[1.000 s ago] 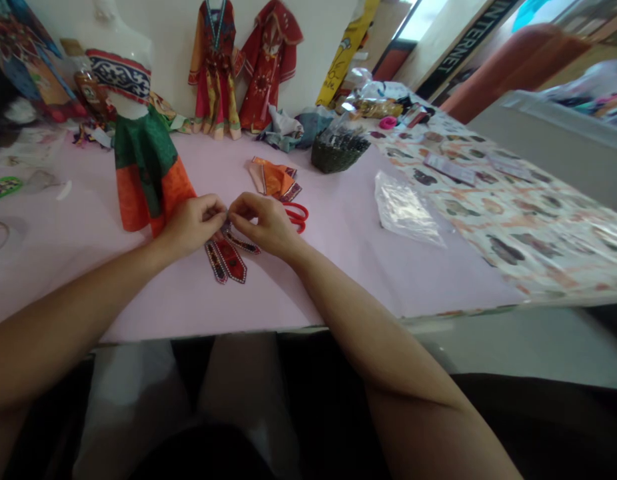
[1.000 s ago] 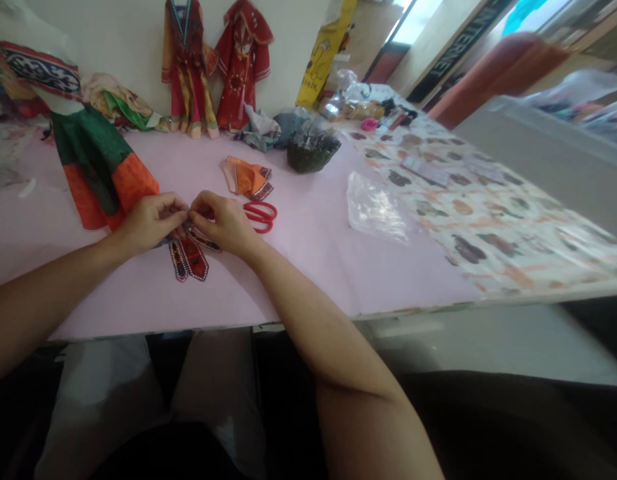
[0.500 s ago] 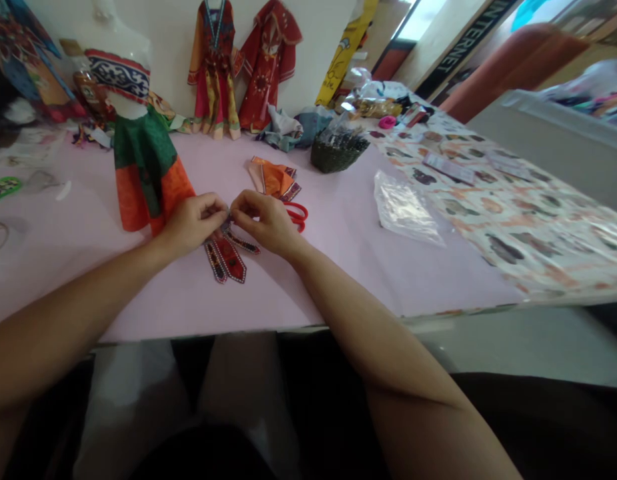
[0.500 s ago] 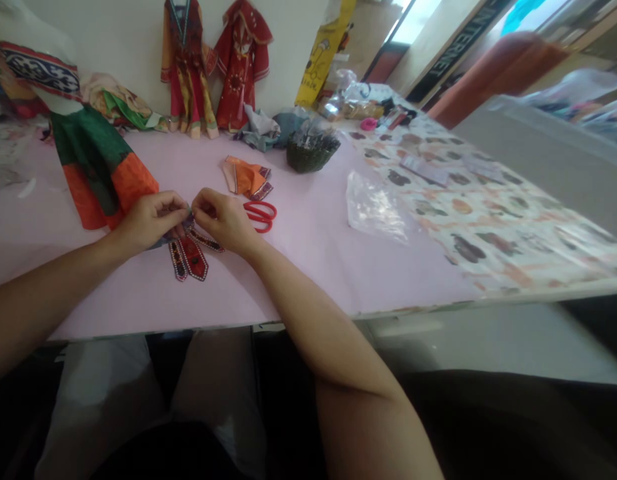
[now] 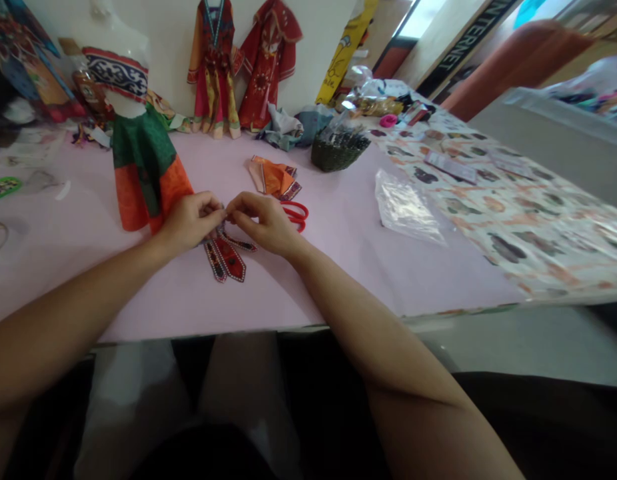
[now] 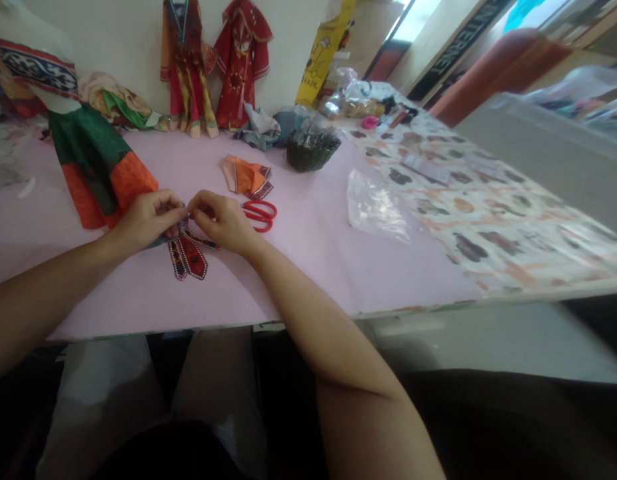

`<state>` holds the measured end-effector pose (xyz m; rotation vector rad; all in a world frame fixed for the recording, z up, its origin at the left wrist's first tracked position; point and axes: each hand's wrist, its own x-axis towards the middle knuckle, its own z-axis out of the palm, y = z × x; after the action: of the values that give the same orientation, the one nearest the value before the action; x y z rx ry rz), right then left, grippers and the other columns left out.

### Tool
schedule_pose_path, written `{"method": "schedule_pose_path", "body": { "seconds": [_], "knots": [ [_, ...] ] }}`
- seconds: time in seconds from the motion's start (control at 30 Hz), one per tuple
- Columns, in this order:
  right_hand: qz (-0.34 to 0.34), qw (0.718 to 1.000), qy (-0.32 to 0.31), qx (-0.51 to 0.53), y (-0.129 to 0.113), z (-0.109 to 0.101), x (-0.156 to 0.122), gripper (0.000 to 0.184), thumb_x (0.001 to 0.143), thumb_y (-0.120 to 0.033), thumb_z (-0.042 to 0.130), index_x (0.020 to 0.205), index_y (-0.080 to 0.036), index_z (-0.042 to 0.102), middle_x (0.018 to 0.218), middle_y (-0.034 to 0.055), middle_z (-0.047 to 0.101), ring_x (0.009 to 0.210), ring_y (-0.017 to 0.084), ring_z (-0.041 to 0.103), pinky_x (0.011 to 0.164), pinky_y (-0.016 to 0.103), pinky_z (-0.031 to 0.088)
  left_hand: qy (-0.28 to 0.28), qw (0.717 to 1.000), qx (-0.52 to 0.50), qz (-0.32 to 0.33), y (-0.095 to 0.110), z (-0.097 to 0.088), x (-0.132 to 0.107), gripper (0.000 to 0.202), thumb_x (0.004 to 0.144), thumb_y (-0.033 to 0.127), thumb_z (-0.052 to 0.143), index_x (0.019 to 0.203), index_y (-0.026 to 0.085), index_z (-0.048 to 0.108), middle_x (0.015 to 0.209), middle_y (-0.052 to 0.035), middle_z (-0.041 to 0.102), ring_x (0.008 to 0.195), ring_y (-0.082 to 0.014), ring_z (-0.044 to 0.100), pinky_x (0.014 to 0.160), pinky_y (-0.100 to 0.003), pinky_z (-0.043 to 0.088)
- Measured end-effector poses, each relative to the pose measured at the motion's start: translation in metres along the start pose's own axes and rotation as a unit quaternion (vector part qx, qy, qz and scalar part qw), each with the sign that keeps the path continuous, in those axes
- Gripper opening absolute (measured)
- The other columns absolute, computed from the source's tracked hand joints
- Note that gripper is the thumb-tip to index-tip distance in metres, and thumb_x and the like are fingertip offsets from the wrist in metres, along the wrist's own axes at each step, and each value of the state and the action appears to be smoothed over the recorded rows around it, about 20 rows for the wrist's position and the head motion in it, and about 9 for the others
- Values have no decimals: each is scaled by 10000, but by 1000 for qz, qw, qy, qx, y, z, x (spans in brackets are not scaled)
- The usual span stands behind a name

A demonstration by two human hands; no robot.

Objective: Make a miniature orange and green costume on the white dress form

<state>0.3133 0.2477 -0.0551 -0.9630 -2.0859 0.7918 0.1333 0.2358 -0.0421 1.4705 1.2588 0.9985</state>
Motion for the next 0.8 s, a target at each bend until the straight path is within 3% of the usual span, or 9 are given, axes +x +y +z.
{"method": "schedule_pose_path", "body": {
  "seconds": [0.53, 0.8],
  "knots": [
    [3, 1000, 1, -29, -4, 0, -2, 162, 856, -95, 525, 930, -173, 645, 866, 18, 719, 794, 132, 623, 780, 295, 509, -22, 999, 6, 29, -9, -4, 3, 232, 840, 78, 701, 699, 197, 560, 468, 65, 543, 423, -89, 547, 446, -188, 399],
    [-22, 1000, 2, -11, -4, 1, -3, 161, 851, -122, 514, 941, -154, 643, 887, 38, 708, 804, 133, 622, 775, 294, 495, -10, 1000, 14, 7, -4, -4, 1, 242, 825, 25, 638, 670, 195, 562, 449, 68, 526, 418, -95, 553, 444, -190, 403]
  ]
}}
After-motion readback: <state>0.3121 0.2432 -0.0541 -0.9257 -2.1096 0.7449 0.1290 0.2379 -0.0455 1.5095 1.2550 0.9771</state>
